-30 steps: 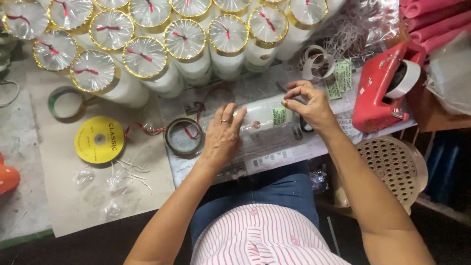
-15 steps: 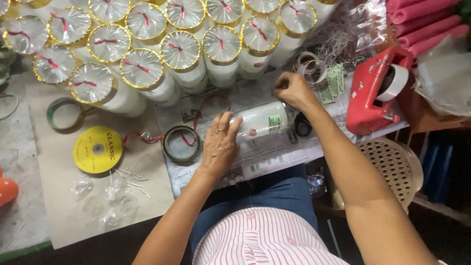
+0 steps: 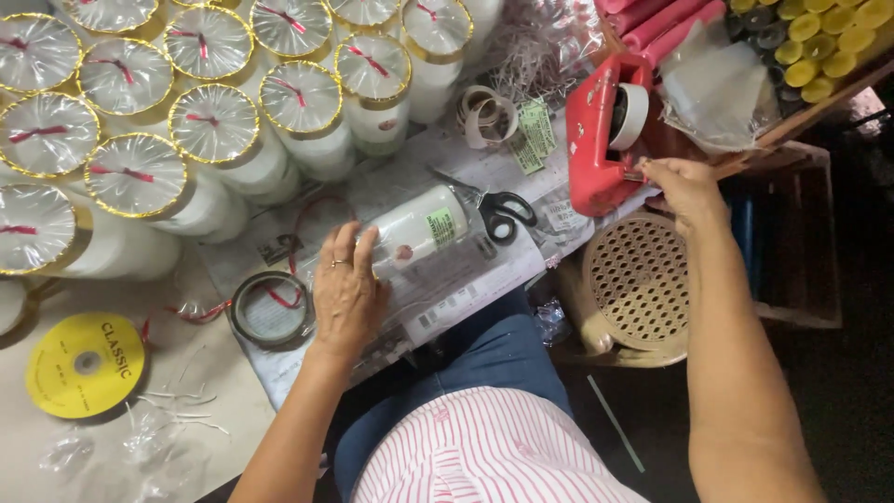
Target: Applying labels, seals, and decorative elements to glass jars in a candle production environment.
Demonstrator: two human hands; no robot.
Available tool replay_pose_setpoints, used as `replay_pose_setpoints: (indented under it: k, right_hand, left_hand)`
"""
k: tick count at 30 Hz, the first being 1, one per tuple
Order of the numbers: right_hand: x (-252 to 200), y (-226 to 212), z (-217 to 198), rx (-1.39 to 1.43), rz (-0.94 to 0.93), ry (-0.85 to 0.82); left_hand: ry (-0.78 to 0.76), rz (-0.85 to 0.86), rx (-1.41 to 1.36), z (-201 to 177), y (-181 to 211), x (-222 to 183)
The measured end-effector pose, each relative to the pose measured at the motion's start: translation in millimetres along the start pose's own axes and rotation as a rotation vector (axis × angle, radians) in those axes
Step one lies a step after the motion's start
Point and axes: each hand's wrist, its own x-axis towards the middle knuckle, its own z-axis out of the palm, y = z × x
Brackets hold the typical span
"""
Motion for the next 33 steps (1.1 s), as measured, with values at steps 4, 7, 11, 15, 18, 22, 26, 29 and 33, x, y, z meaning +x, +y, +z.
replay_pose_setpoints:
  k: [4, 7, 11, 15, 18, 22, 26, 29, 33]
  right_hand:
    - [20.9, 18.5, 11.0, 0.165, -0.221, -0.003]
    - [11.8, 1.4, 13.7, 0.225, -0.250, 0.069]
    - [-42.9, -4.3, -1.3, 0.324, -0.241, 0.151]
    - [-67.6, 24.3, 15.3, 0.428, -0.114, 0.092]
    - [-77.3, 28.0, 28.6, 0.524, -0.058, 0.037]
    - [-86.3, 37.4, 73.6, 0.640, 0.153, -0.266]
    - [-149.4, -31.6, 114.9, 0.546, -0.419, -0.436]
    - [-190.1, -98.3, 135.8, 0.346, -0.915, -0.558]
    - [-206.9, -126.2, 186.4, 0.224, -1.095, -0.666]
  left_hand:
    - [0.024, -0.011, 0.088, 14.9, -9.6, -4.8]
    - [0.012, -0.019, 0.069, 11.3, -7.8, -4.4]
    - [0.007, -0.023, 0.065, 11.0, -8.0, -3.5]
    - [0.001, -0.013, 0.046, 12.2, -9.8, -2.7]
    - [0.000, -0.016, 0.060, 9.3, -6.4, -0.3]
    - [0.036, -0.012, 0.022, 6.5, -6.3, -2.5]
    - [0.029, 0.000, 0.026, 4.4, -8.2, -3.9]
    - [0.028, 0.008, -0.002, -2.5, -9.4, -5.7]
    - [0.032, -0.056, -0.072, -12.8, -11.8, -13.8]
